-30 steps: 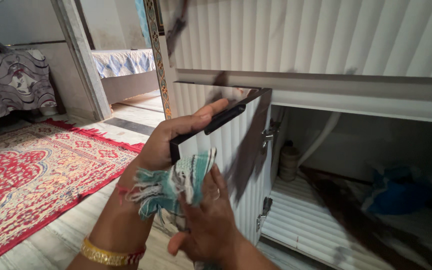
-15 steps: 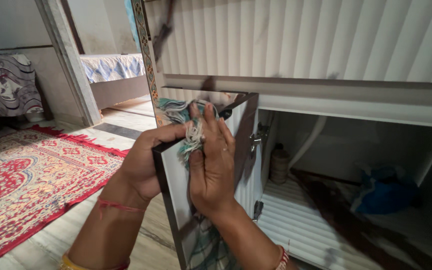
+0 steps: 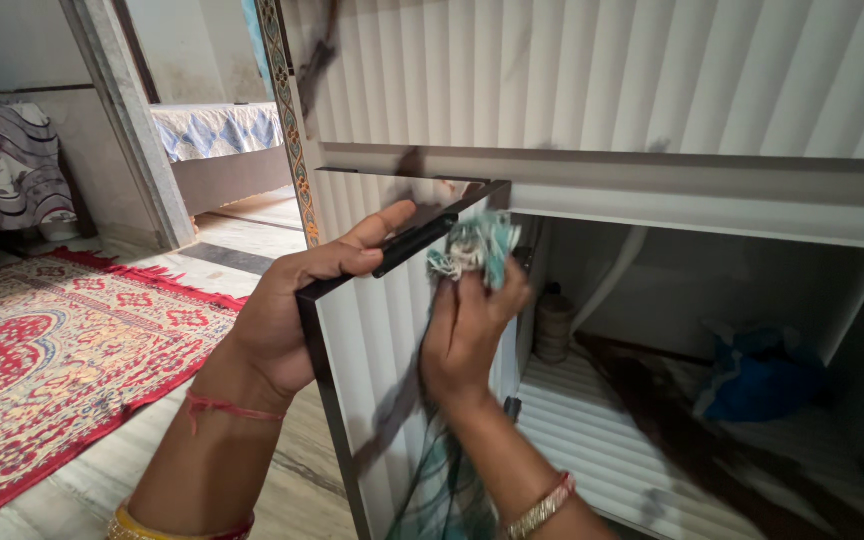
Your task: The person organizes various tools, including pliers, a screwdriver, and a wrench, into a drawer. They then clean the cabinet door with a cloth.
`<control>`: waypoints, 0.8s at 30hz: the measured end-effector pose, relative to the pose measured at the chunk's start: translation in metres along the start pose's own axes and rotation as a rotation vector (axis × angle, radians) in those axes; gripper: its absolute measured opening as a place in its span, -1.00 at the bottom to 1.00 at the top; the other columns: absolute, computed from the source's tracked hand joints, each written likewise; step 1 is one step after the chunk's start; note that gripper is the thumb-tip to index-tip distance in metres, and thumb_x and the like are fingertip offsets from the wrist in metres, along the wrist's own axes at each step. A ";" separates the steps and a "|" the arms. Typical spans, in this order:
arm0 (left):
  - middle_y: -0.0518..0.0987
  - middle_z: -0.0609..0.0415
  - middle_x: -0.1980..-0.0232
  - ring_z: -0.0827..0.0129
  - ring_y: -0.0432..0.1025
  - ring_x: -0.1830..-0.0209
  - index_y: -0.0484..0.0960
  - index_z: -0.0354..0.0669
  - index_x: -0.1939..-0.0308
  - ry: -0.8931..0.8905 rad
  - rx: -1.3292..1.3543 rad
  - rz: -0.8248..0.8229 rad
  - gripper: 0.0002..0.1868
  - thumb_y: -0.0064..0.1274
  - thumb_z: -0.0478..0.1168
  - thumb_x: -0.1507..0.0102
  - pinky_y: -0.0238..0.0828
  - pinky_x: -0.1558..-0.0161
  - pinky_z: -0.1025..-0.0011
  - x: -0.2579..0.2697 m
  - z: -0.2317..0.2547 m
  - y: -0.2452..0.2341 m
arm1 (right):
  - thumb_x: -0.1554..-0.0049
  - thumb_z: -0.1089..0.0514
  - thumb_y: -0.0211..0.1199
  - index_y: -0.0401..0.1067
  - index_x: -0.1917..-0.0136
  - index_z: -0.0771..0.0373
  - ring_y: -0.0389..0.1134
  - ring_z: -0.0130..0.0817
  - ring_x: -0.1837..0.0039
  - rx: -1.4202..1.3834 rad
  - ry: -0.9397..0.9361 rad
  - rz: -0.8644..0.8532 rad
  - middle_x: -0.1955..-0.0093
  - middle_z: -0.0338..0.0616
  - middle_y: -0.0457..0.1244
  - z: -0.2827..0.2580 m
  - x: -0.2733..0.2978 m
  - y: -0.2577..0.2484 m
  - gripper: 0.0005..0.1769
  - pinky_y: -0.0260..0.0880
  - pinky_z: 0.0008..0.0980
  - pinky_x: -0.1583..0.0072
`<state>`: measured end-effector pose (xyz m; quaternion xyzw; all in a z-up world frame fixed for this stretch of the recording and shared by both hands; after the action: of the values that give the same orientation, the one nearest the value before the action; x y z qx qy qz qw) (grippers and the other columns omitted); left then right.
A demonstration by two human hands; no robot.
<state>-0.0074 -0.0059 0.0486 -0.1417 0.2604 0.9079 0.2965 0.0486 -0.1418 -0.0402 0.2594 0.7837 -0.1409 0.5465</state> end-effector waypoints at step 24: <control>0.54 -0.14 -0.27 0.29 0.52 -0.13 0.23 -0.44 -0.52 -0.040 0.031 -0.014 -0.26 -0.07 -0.30 -0.24 0.45 -0.19 0.37 -0.002 -0.003 -0.005 | -0.28 -0.50 -0.38 -0.28 -0.66 0.45 -0.25 0.19 -0.70 -0.117 0.099 -0.419 -0.70 0.31 -0.20 0.106 -0.054 0.029 0.09 -0.47 0.08 -0.59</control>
<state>-0.0026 -0.0050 0.0445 -0.1205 0.2675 0.9043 0.3102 0.1626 -0.1846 -0.0265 0.0655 0.8531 -0.1927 0.4805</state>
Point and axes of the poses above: each hand's wrist, its own x-axis away from the middle knuckle, its own y-axis out of the palm, z = x × y, the point moved 4 cm from there along -x, towards the middle knuckle
